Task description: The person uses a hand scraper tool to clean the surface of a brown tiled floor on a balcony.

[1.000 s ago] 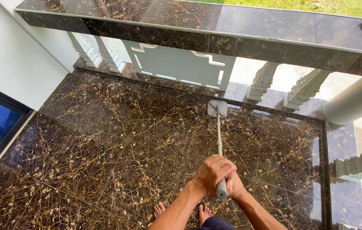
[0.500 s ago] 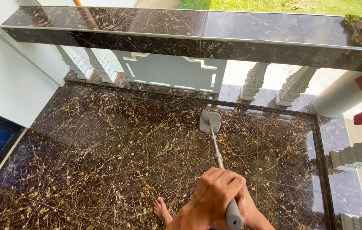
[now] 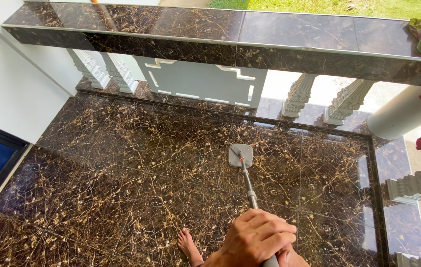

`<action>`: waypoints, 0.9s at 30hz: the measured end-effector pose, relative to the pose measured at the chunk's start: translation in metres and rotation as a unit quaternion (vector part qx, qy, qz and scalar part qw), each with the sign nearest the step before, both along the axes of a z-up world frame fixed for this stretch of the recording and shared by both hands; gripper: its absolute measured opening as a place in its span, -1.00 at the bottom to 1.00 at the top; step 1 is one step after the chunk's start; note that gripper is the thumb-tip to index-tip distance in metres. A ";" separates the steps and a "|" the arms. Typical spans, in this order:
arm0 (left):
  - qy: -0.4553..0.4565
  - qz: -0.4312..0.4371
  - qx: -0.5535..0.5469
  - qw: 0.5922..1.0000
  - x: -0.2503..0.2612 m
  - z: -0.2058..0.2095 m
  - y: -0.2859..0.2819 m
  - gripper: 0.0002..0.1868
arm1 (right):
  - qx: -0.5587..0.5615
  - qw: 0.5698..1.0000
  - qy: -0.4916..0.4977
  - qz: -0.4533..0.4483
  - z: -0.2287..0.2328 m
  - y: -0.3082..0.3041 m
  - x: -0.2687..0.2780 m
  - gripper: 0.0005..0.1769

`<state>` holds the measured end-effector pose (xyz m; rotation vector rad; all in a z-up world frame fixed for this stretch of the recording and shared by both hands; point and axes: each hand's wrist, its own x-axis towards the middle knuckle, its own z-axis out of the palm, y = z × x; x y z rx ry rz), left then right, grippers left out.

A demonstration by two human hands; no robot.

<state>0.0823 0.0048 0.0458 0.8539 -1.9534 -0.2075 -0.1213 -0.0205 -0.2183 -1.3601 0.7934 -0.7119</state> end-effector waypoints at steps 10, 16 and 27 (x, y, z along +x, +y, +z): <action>-0.014 0.011 -0.027 0.999 -0.001 -0.054 -0.042 -0.86 | -0.243 0.968 -0.062 0.003 0.017 -0.053 0.031 -0.46; -0.024 0.038 -0.026 0.999 0.012 -0.091 -0.060 -0.77 | -0.279 0.958 -0.013 0.062 0.063 -0.082 0.063 -0.66; -0.091 0.062 0.026 0.994 0.022 -0.149 -0.012 -0.68 | -0.232 0.962 0.075 0.119 0.032 -0.037 0.075 -0.77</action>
